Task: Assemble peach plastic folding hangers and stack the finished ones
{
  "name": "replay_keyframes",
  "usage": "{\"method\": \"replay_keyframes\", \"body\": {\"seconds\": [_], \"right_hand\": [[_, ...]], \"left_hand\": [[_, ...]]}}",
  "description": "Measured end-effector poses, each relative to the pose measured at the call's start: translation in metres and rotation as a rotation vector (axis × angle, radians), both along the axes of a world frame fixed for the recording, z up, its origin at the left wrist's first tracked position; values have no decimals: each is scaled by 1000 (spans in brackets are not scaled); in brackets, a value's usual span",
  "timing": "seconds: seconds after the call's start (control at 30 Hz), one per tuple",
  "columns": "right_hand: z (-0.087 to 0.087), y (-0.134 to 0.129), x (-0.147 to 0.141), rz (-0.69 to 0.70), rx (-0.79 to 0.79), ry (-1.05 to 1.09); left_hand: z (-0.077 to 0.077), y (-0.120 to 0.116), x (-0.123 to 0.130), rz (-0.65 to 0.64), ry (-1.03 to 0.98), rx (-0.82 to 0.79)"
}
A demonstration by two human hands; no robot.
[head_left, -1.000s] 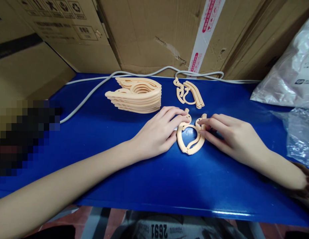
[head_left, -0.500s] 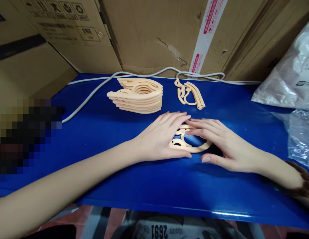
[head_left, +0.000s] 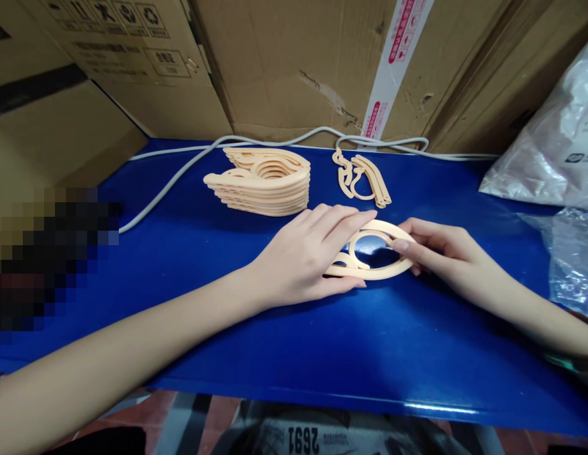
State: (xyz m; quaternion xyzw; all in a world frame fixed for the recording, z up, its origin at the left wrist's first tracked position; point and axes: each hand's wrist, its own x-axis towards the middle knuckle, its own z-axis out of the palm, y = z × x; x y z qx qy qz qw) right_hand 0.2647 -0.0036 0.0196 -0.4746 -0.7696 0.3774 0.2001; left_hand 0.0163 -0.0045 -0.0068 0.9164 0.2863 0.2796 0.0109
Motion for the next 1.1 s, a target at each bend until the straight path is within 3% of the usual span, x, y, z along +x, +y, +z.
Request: {"method": "replay_keyframes", "body": {"seconds": [0.17, 0.37, 0.57, 0.73, 0.83, 0.9, 1.1], "right_hand": [[2, -1, -1, -63, -173, 126], [1, 1, 1, -43, -162, 162], [-4, 2, 6, -32, -94, 313], [-6, 4, 7, -60, -41, 154], [-8, 3, 6, 29, 67, -33], [-9, 2, 5, 115, 123, -113], [-9, 2, 4, 190, 182, -165]], "left_hand": [[1, 0, 0, -10, 20, 23], [7, -3, -2, -10, 32, 44], [46, 6, -23, 59, -16, 210], [73, 39, -72, 202, -25, 285], [71, 55, -99, 372, -153, 18], [66, 61, -110, 366, -244, -139], [57, 68, -120, 325, -236, -333]]}}
